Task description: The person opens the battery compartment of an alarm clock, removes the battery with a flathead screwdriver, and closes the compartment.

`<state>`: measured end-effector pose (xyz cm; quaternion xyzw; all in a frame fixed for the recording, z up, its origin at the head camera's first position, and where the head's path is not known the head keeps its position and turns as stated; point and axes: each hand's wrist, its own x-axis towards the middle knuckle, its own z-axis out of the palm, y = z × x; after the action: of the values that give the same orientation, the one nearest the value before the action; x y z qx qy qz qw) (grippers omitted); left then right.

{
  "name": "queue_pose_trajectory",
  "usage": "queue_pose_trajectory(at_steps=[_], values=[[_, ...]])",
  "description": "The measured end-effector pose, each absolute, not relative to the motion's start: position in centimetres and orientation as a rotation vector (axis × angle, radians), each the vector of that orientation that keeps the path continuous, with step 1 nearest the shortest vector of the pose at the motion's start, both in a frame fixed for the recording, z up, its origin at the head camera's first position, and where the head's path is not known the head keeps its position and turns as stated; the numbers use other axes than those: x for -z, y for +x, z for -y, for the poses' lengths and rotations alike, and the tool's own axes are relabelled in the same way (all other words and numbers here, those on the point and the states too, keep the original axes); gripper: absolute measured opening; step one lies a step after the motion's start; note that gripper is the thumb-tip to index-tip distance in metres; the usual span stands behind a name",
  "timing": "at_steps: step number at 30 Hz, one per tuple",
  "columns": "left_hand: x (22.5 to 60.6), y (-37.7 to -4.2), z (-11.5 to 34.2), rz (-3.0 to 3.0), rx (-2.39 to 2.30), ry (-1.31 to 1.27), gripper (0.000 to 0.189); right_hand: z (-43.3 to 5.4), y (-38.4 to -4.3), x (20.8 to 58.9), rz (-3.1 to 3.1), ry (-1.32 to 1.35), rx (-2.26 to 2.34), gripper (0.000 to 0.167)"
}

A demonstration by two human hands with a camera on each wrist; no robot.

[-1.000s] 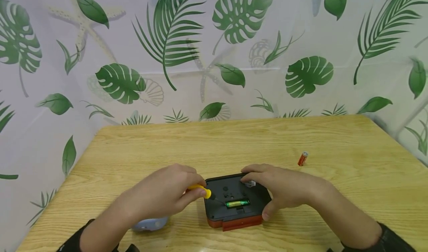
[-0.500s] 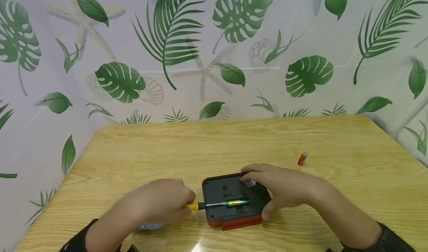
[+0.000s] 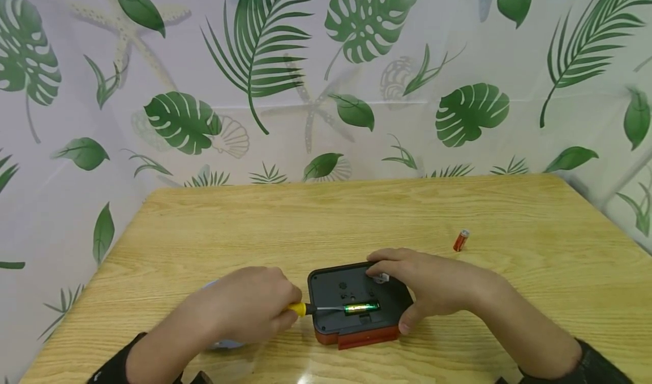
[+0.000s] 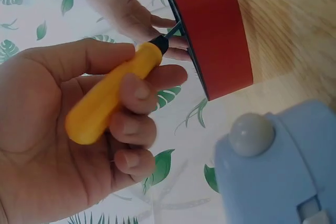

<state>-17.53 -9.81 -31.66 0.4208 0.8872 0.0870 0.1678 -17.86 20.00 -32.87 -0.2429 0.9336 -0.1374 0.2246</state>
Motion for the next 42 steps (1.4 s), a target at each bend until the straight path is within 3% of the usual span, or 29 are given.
queue_pose_trajectory(at_steps=[9,15,42], values=[[31.4,-17.2,9.6,-2.539,-0.28,1.282,0.029,-20.0,-17.9,32.8,-2.569,-0.681,0.375,0.089],[31.8,-16.8,9.5,-2.549,-0.198,1.205,0.018,-19.9,-17.9,32.9,-2.578,-0.679,0.364,0.088],[31.8,-16.6,9.3,-2.655,-0.089,1.244,0.019,-20.0,-18.0,32.8,-2.574,-0.718,0.359,0.088]])
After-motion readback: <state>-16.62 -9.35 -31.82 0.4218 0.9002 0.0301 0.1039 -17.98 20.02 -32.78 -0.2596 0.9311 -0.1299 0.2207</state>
